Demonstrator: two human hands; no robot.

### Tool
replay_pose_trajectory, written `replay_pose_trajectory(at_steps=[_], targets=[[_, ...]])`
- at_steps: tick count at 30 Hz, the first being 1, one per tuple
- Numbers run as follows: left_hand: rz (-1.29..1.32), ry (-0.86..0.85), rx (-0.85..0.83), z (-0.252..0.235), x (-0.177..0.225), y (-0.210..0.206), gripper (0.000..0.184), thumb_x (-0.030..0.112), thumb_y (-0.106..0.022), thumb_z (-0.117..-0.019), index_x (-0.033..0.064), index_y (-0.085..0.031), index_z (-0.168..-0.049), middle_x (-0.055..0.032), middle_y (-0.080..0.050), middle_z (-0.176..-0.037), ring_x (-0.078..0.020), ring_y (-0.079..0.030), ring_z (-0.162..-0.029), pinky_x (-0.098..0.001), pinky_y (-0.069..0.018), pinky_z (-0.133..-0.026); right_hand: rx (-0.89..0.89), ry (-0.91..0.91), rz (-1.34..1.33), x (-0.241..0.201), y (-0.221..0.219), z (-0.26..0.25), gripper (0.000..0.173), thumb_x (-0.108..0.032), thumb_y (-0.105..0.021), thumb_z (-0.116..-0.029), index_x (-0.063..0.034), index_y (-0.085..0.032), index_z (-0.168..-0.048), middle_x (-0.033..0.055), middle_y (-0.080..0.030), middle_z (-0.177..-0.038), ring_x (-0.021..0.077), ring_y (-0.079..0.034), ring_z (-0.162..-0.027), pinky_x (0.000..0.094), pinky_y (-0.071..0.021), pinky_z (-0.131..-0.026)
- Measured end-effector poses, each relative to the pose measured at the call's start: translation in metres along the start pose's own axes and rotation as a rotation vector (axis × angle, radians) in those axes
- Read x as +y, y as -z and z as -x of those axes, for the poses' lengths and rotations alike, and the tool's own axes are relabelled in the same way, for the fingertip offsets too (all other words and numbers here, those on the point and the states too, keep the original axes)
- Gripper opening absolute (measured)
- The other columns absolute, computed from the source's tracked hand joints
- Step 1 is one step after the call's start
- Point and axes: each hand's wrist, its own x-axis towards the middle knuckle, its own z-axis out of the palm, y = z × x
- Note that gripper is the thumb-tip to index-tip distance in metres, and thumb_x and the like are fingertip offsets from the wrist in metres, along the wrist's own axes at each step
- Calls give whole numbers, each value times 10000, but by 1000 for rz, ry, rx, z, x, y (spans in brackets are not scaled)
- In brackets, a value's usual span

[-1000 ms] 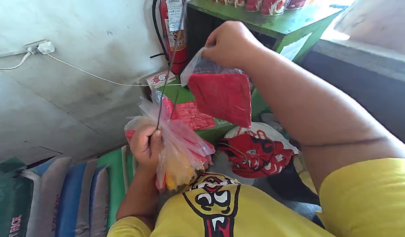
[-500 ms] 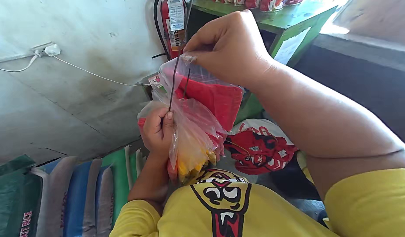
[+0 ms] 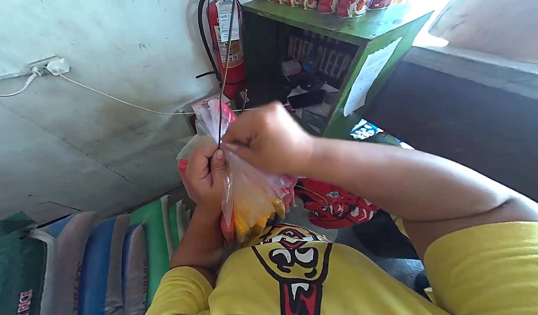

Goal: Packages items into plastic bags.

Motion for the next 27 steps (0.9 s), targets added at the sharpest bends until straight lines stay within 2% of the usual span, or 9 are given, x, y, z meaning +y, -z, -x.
replay_pose_trajectory(at_steps=[5,8,10,12,15,17,21,24,27], targets=[[29,-18,1,2,-1,6,134,205,-555,-1069,132,-667,-1075,123,-648,-950,72,-605,-836,-120,-526,-757,-368,-307,-679,11,39,6,258,-72,-539,-975,12,-674,-1179,29,-745,-954,20,-675,-784,196,-570,-677],[48,-15,-4,3,1,7,146,216,-551,-1070,134,-671,-1061,132,-640,-924,79,-592,-823,-122,-514,-754,-187,-535,-933,40,57,10,352,-131,-340,-988,-111,-691,-982,-4,-782,-916,114,-759,-827,312,-645,-720],[54,-16,4,3,0,6,137,212,-557,-1067,138,-670,-1046,135,-636,-906,78,-589,-809,-116,-512,-737,1,-505,-873,56,40,22,280,-93,-414,-1003,-74,-681,-1085,35,-769,-1071,149,-744,-998,350,-629,-868],[56,-17,-6,3,0,7,127,212,-558,-1068,143,-664,-1051,135,-632,-915,79,-587,-817,-116,-509,-744,-18,-362,-702,56,0,45,516,-224,-552,-977,1,-537,-1441,120,-555,-1489,185,-537,-1364,363,-479,-1114],[4,-31,-32,5,0,16,120,218,-561,-1066,160,-665,-1074,149,-640,-943,81,-593,-843,-119,-513,-757,-105,-190,-778,47,-55,74,832,-579,-438,-995,38,-393,-1551,230,-175,-1694,314,-151,-1586,456,-161,-1293],[-48,-43,-27,8,-2,25,133,247,-568,-1063,160,-663,-1030,149,-639,-916,84,-588,-829,-120,-503,-745,4,-199,-873,61,-57,81,850,-595,-457,-1004,89,-420,-1507,222,-281,-1662,280,-284,-1549,428,-275,-1267],[-145,-36,-39,15,1,48,172,274,-558,-1067,150,-668,-1018,162,-636,-888,108,-581,-820,-101,-489,-750,263,-812,-604,131,-60,125,334,-220,-553,-1040,36,-683,-1211,151,-616,-1404,196,-593,-1291,381,-495,-1081],[-211,-34,-56,14,6,60,175,267,-545,-1073,146,-658,-1016,166,-631,-890,120,-575,-842,-96,-482,-773,238,-1351,-121,194,-72,176,418,-293,-612,-1018,4,-648,-1310,272,-582,-1384,423,-553,-1302,615,-451,-1065],[-233,-26,-54,13,5,67,167,245,-552,-1068,134,-662,-1010,160,-641,-899,111,-585,-855,-106,-486,-785,23,-1508,153,228,-83,209,557,-366,-636,-1004,9,-575,-1411,294,-522,-1462,495,-472,-1374,690,-392,-1083]])
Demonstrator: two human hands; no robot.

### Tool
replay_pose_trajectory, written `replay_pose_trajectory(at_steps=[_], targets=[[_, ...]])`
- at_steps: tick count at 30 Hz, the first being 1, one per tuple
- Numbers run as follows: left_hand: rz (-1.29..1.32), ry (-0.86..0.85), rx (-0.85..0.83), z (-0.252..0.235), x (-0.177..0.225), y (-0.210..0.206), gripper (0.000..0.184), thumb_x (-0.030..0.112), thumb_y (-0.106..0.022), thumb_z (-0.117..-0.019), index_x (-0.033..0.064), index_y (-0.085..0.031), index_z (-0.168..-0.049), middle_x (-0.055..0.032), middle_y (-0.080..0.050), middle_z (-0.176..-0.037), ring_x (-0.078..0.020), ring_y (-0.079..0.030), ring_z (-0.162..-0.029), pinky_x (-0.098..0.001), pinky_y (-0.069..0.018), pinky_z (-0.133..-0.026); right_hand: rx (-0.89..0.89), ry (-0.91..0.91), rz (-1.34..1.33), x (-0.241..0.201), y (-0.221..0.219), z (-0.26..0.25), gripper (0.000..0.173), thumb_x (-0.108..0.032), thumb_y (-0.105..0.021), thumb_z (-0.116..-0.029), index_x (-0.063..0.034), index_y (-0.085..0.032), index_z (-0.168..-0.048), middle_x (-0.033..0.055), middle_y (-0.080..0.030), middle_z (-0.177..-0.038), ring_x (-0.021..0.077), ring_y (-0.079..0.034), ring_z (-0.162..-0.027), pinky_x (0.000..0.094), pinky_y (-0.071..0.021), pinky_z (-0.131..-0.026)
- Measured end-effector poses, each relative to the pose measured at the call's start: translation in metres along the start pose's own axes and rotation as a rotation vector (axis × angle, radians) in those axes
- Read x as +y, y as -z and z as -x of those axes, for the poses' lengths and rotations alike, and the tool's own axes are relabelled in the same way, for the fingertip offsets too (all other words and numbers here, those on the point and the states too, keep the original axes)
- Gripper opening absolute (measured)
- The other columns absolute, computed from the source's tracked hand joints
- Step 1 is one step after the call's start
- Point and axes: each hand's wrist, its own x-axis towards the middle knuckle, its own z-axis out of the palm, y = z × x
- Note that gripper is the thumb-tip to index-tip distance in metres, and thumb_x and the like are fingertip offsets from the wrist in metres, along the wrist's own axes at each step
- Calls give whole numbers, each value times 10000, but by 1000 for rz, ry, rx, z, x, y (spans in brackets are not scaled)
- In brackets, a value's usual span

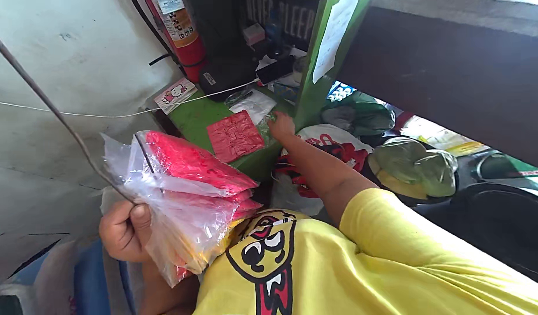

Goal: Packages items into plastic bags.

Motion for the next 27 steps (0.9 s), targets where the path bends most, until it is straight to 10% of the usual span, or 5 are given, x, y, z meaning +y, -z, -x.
replay_pose_trajectory(at_steps=[3,7,11,19,27], targets=[[-4,18,-3,4,-3,3,165,243,-554,-1068,133,-670,-1028,169,-652,-913,117,-590,-860,-102,-489,-788,-120,-88,221,2,-8,-6,799,-495,-732,-917,66,-511,-1441,329,-471,-1488,518,-415,-1404,729,-340,-1089],[0,23,5,5,-6,2,162,247,-556,-1067,141,-664,-1009,168,-640,-896,117,-584,-844,-99,-487,-774,-244,-143,234,-18,-5,-13,482,-322,-630,-1002,37,-614,-1322,299,-593,-1369,476,-554,-1300,700,-438,-1018],[7,1,21,4,-10,0,155,240,-558,-1065,134,-658,-1011,157,-639,-890,112,-585,-831,-99,-488,-764,-229,163,106,-56,13,-22,433,-233,-454,-1090,54,-535,-1404,331,-536,-1412,473,-523,-1336,637,-423,-1092],[104,40,37,2,-10,-22,184,280,-570,-1062,146,-666,-979,144,-644,-864,87,-595,-794,-116,-511,-731,-152,843,0,-186,100,28,224,-161,-584,-1031,20,-597,-901,131,-583,-802,257,-579,-756,484,-484,-730],[147,-18,-24,-5,-9,-47,188,258,-536,-1079,121,-628,-989,93,-608,-858,63,-582,-776,-128,-510,-717,-265,1142,-109,-239,189,112,181,-157,-629,-1002,-124,-560,-839,-42,-698,-823,-21,-630,-714,185,-517,-679]])
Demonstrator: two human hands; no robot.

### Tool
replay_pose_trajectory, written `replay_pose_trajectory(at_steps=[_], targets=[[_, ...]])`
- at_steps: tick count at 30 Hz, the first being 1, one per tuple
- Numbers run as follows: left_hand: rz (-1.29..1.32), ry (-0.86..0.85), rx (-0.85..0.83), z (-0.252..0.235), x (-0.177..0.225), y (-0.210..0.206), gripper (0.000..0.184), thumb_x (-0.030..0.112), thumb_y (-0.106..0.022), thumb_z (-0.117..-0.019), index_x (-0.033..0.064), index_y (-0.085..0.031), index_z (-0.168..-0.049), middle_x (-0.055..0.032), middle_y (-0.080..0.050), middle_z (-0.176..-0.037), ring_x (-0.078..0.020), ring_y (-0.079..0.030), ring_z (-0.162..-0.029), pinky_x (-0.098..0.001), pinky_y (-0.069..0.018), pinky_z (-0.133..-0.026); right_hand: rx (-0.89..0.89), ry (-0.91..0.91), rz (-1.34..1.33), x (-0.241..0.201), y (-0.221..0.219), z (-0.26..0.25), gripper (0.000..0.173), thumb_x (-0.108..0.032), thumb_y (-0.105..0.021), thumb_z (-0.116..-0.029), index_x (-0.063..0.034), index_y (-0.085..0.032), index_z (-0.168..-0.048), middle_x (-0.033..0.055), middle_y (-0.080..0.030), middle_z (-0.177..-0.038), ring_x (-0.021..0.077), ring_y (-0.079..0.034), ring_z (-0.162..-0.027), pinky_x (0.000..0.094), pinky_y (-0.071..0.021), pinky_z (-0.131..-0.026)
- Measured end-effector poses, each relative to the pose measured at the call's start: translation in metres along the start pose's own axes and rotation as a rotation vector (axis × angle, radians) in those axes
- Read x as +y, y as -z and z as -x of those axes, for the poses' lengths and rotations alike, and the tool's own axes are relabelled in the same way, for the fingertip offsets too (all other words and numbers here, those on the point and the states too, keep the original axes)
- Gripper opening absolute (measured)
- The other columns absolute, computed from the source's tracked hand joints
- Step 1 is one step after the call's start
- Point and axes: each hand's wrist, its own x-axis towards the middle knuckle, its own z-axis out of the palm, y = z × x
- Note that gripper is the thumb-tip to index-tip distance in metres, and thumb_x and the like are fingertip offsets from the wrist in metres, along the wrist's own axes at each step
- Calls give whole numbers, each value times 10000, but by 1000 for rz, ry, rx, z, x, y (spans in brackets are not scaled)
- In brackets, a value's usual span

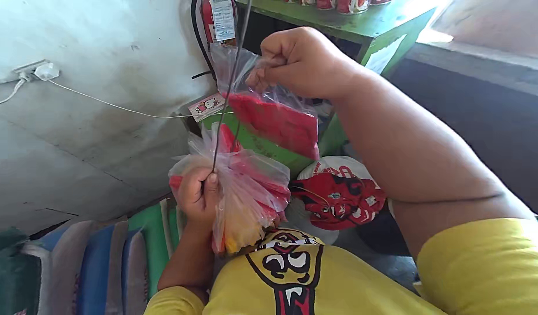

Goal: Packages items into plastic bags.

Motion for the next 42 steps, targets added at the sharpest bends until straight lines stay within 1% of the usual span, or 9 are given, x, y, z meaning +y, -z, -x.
replay_pose_trajectory(at_steps=[3,11,24,26,29,31,36,39,42], targets=[[24,-25,-9,-2,4,-7,181,229,-531,-1079,104,-625,-989,81,-606,-859,57,-580,-776,-130,-508,-719,-40,129,88,-25,-1,14,190,-171,-611,-1018,-127,-583,-836,-60,-694,-804,-51,-612,-681,143,-493,-632],[78,-16,-28,-2,11,-15,164,209,-542,-1074,87,-638,-1023,71,-624,-890,48,-594,-800,-139,-517,-741,28,308,162,-43,-12,40,254,-100,-583,-1006,-97,-543,-755,-66,-461,-649,-21,-386,-560,161,-303,-507],[122,-24,-24,0,14,-23,149,210,-550,-1071,99,-628,-1011,75,-609,-871,45,-586,-787,-135,-509,-727,86,414,227,-51,-19,52,232,-48,-560,-989,-63,-563,-758,-40,-461,-642,8,-384,-566,190,-295,-509],[110,-24,-23,0,15,-23,150,213,-544,-1074,101,-626,-1017,77,-605,-879,52,-582,-793,-130,-506,-735,108,428,254,-53,-25,55,183,-9,-545,-950,-40,-598,-777,0,-514,-653,54,-446,-578,226,-351,-519],[106,-19,-11,1,17,-24,156,226,-542,-1075,108,-636,-1033,89,-619,-898,62,-590,-817,-124,-508,-755,127,465,317,-59,-46,65,136,39,-566,-906,-6,-682,-852,107,-672,-743,221,-668,-695,367,-539,-614],[110,-15,13,2,17,-25,151,239,-546,-1074,128,-646,-1051,109,-635,-924,68,-601,-849,-125,-516,-775,102,503,313,-60,-69,77,124,29,-585,-908,-16,-696,-876,122,-686,-771,271,-693,-734,406,-556,-633],[109,-26,23,2,18,-22,176,278,-543,-1075,150,-665,-1067,118,-654,-959,64,-610,-890,-133,-515,-801,-35,464,-35,-44,-91,99,126,-67,-664,-855,7,-691,-954,80,-682,-806,131,-650,-701,268,-541,-601],[107,-39,15,1,15,-19,197,301,-543,-1074,145,-648,-1014,111,-632,-902,70,-594,-832,-126,-506,-761,-117,300,-603,-16,-65,106,413,-367,-594,-1004,-5,-606,-1204,90,-706,-1232,117,-702,-1046,281,-609,-825],[102,-48,11,0,12,-21,191,290,-546,-1073,136,-642,-1012,107,-624,-899,67,-591,-823,-124,-508,-752,90,166,-812,10,-57,101,214,-239,-585,-1046,-80,-616,-1185,11,-741,-1085,126,-730,-944,321,-633,-818]])
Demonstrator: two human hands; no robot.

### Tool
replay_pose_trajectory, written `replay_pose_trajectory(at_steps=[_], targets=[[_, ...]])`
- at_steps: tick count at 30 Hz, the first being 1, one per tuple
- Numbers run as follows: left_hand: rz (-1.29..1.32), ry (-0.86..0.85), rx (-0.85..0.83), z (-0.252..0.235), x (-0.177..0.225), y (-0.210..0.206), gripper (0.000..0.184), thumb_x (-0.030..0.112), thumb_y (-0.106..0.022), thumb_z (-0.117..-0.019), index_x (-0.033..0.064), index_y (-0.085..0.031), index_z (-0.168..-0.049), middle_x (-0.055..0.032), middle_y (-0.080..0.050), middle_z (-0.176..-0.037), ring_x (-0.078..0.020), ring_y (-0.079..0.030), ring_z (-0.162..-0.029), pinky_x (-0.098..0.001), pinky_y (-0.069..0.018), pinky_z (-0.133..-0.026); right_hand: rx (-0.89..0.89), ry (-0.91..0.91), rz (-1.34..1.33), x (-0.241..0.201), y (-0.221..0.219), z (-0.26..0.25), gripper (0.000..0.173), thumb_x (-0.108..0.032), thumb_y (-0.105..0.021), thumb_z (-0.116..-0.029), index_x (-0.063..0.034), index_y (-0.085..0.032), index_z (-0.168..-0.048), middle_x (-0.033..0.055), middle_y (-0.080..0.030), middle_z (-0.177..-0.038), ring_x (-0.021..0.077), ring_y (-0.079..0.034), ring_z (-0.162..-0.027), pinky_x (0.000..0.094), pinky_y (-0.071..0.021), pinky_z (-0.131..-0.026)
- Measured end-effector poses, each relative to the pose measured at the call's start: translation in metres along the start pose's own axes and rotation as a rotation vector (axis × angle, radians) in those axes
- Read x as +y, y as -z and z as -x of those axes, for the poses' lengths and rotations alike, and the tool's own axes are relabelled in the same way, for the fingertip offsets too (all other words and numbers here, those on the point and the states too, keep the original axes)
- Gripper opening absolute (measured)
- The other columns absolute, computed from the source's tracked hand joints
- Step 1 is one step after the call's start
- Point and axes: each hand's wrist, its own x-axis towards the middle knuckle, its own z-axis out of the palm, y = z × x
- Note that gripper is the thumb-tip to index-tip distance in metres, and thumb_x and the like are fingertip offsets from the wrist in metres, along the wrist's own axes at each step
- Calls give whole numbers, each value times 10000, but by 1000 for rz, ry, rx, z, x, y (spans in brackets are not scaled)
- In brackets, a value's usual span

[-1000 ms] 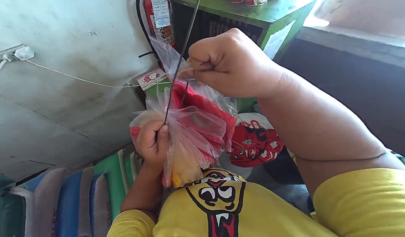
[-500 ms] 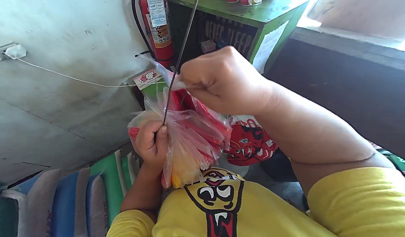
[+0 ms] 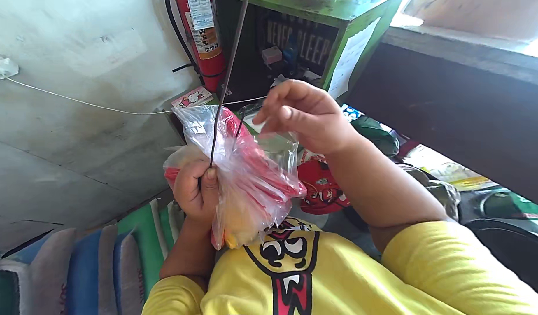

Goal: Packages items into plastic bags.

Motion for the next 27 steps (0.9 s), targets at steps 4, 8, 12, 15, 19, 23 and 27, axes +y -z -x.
replay_pose_trajectory(at_steps=[4,8,12,15,19,23,27], targets=[[43,8,-5,-3,-4,-7,175,279,-559,-1067,140,-661,-1033,114,-642,-928,55,-608,-855,-139,-520,-779,-29,128,256,19,-6,-14,243,-137,-631,-1001,61,-704,-1121,52,-747,-1063,54,-703,-937,258,-600,-850],[136,65,-92,-15,-17,-11,156,263,-559,-1068,141,-653,-1043,106,-642,-925,47,-611,-839,-150,-529,-767,24,267,342,17,-20,-35,167,-30,-615,-985,24,-714,-863,29,-700,-848,3,-640,-807,186,-536,-746],[198,143,-297,-44,-29,-11,161,243,-515,-1086,145,-637,-1052,118,-644,-947,57,-618,-869,-149,-536,-793,112,317,578,-11,-29,-42,169,-14,-637,-949,35,-727,-815,89,-696,-783,87,-653,-788,242,-534,-748],[303,71,-473,-54,-49,-21,216,327,-462,-1101,215,-644,-1072,176,-653,-966,102,-608,-902,-118,-516,-808,270,266,700,-20,-32,-36,151,-7,-649,-927,20,-737,-806,85,-697,-766,115,-662,-769,275,-549,-729],[507,89,-568,-39,-65,-56,228,319,-473,-1096,301,-661,-1224,239,-661,-1168,120,-589,-1093,-126,-483,-959,483,142,853,-16,-27,-10,83,3,-701,-885,7,-773,-843,84,-717,-787,138,-688,-783,304,-574,-726],[1294,755,-553,-31,-29,-98,289,164,-486,-1045,143,-772,-1082,83,-772,-1049,33,-696,-999,-155,-552,-888,688,58,901,-25,-16,32,112,-3,-673,-924,39,-771,-888,120,-722,-814,159,-692,-791,302,-549,-721],[903,669,-536,-18,-20,-119,305,144,-368,-1109,-51,-556,-1251,39,-672,-1094,27,-626,-1077,-195,-508,-977,780,-45,760,-66,-14,82,139,-6,-654,-950,87,-741,-1006,137,-714,-873,140,-675,-817,265,-540,-750]])
